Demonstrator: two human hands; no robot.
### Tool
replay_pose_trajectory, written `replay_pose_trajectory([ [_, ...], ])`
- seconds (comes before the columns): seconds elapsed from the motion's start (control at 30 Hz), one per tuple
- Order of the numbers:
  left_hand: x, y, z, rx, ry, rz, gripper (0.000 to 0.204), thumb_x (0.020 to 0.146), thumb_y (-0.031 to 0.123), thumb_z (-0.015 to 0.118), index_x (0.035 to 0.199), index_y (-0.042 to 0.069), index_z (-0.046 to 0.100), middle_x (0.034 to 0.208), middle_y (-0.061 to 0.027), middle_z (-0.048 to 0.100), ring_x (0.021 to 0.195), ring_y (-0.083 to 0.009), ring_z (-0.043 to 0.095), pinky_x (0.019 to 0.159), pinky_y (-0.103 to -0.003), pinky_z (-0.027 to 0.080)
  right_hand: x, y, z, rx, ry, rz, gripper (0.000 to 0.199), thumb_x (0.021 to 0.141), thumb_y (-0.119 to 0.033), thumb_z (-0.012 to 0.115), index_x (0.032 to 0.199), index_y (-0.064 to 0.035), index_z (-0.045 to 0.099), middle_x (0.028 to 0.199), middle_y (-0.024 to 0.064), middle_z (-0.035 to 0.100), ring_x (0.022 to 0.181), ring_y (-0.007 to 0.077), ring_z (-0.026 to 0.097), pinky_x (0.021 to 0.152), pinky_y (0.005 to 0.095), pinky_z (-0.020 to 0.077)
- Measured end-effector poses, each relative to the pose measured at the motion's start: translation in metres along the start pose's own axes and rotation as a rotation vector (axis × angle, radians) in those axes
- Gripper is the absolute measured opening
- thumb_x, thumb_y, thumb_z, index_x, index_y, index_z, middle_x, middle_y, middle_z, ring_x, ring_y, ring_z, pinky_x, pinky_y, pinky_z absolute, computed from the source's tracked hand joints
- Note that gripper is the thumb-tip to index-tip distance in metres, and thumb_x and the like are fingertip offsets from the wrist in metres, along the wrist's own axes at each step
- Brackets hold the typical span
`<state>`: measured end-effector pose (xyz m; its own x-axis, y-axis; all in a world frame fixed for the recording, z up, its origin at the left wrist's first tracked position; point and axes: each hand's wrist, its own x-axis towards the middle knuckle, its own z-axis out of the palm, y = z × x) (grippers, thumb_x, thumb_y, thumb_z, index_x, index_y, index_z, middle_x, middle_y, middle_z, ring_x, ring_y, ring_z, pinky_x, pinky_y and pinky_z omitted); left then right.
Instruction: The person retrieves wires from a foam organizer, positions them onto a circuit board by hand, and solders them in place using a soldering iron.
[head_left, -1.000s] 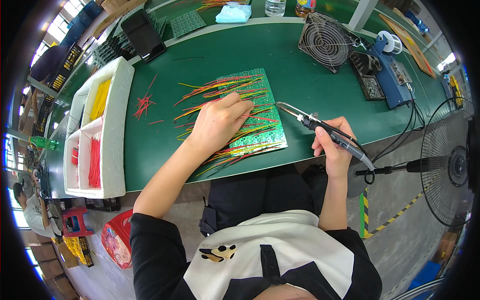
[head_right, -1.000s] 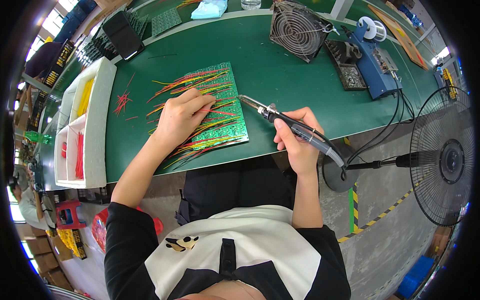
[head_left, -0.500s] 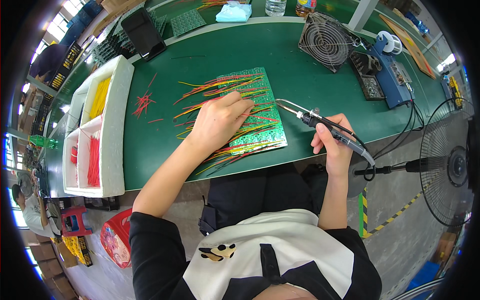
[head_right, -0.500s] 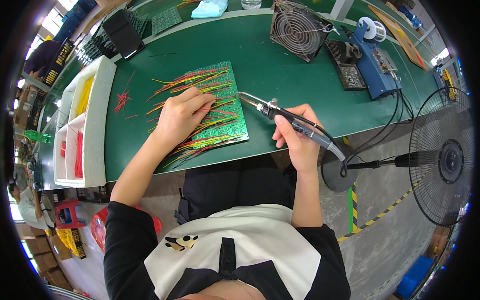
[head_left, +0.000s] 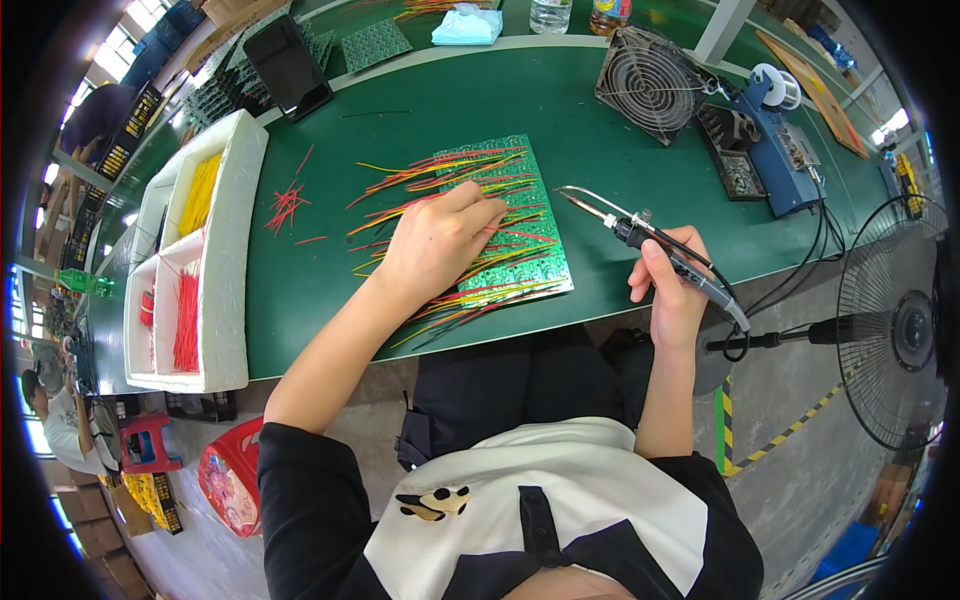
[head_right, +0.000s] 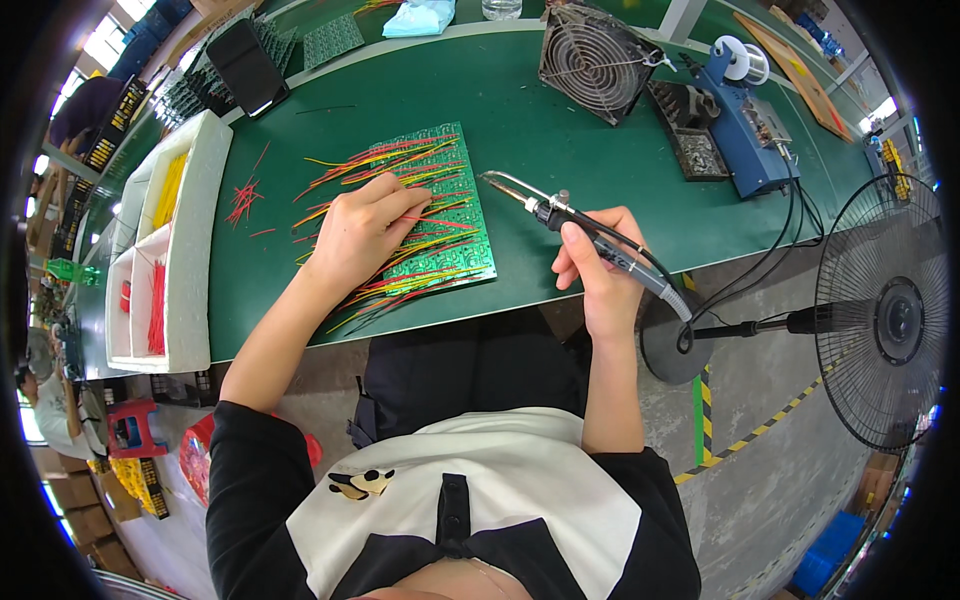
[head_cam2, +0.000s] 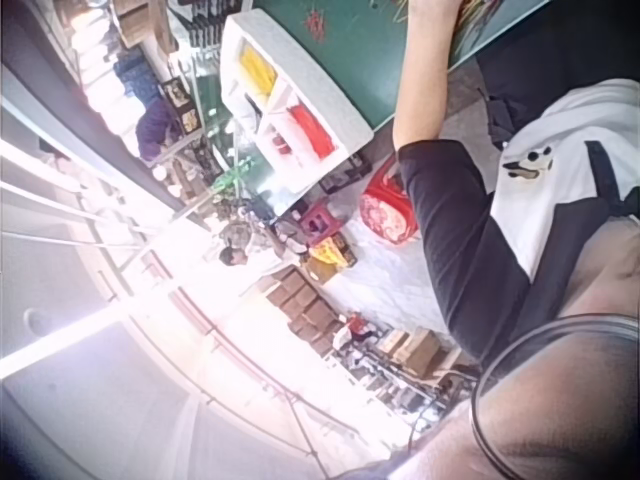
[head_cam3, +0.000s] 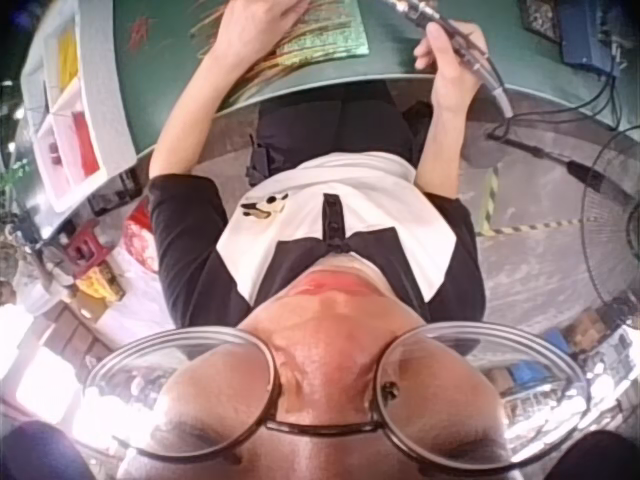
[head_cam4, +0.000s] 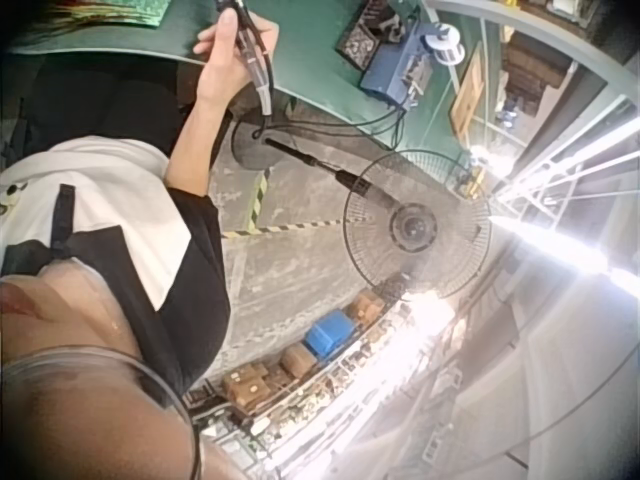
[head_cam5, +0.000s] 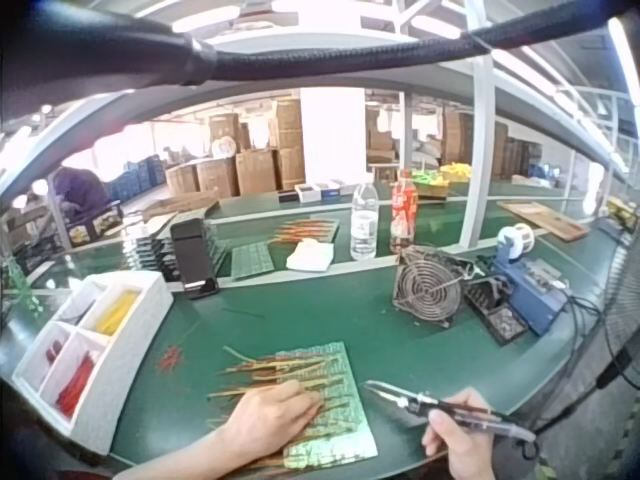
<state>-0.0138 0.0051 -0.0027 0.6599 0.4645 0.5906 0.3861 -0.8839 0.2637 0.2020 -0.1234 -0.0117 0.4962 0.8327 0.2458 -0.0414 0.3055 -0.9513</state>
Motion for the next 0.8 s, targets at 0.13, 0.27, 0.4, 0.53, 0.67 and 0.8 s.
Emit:
replay_pose_trajectory([
  [0.13,-0.0007,0.0002,-0.0009,0.009,-0.009,-0.002,0.011,0.076,0.006,0.065,0.087,0.006,0.065,0.071,-0.0046,0.055,0.057,-0.0205,0.057,0.051,-0.031,0.047,-0.0002,-0.0003,0.0006,0.013,0.006,-0.009,0.018,0.083,-0.011,0.064,0.084,-0.0004,0.049,0.057,0.0077,0.056,0.042,0.0087,0.049,0.04,0.0183,0.0387],
  [0.27,-0.0003,0.0,0.0,0.009,-0.003,0.004,0.011,0.076,0.006,0.065,0.086,0.006,0.065,0.072,-0.0043,0.056,0.058,-0.0201,0.058,0.051,-0.03,0.048,-0.0004,0.0001,-0.001,0.02,0.023,-0.017,0.018,0.082,-0.011,0.064,0.085,-0.0001,0.05,0.057,0.008,0.056,0.042,0.009,0.049,0.04,0.0185,0.0389],
  [0.4,-0.0005,0.0001,-0.0009,0.017,-0.003,0.005,0.01,0.076,0.005,0.065,0.086,0.005,0.065,0.073,-0.0042,0.056,0.058,-0.0201,0.058,0.051,-0.03,0.048,-0.0006,0.0005,-0.0009,0.026,0.019,-0.02,0.018,0.082,-0.01,0.064,0.085,-0.0001,0.05,0.058,0.0082,0.056,0.042,0.0092,0.049,0.04,0.0188,0.0391],
  [0.53,0.0002,0.0002,-0.0006,0.012,0.004,0.009,0.01,0.076,0.005,0.065,0.086,0.005,0.065,0.072,-0.0045,0.057,0.058,-0.0203,0.058,0.051,-0.03,0.048,-0.0005,0.0002,-0.0008,0.021,0.019,-0.023,0.017,0.082,-0.01,0.064,0.085,0.0,0.05,0.058,0.0083,0.056,0.042,0.0093,0.05,0.04,0.0191,0.0395],
  [0.67,0.0001,-0.0005,0.0005,0.009,0.009,0.015,0.01,0.076,0.005,0.065,0.086,0.005,0.065,0.073,-0.0048,0.057,0.057,-0.0206,0.058,0.051,-0.03,0.048,-0.0009,0.0009,-0.0009,0.02,0.024,-0.025,0.017,0.082,-0.01,0.064,0.085,0.0002,0.05,0.058,0.0082,0.056,0.043,0.0092,0.05,0.04,0.019,0.0396],
  [0.8,-0.0007,0.0003,-0.0006,0.012,0.007,0.004,0.01,0.076,0.006,0.065,0.086,0.005,0.066,0.073,-0.0048,0.057,0.057,-0.0206,0.058,0.051,-0.03,0.048,-0.0017,0.0009,-0.0012,0.042,0.036,-0.036,0.017,0.082,-0.01,0.064,0.085,-0.0001,0.05,0.058,0.0082,0.056,0.043,0.0096,0.05,0.041,0.019,0.0389],
])
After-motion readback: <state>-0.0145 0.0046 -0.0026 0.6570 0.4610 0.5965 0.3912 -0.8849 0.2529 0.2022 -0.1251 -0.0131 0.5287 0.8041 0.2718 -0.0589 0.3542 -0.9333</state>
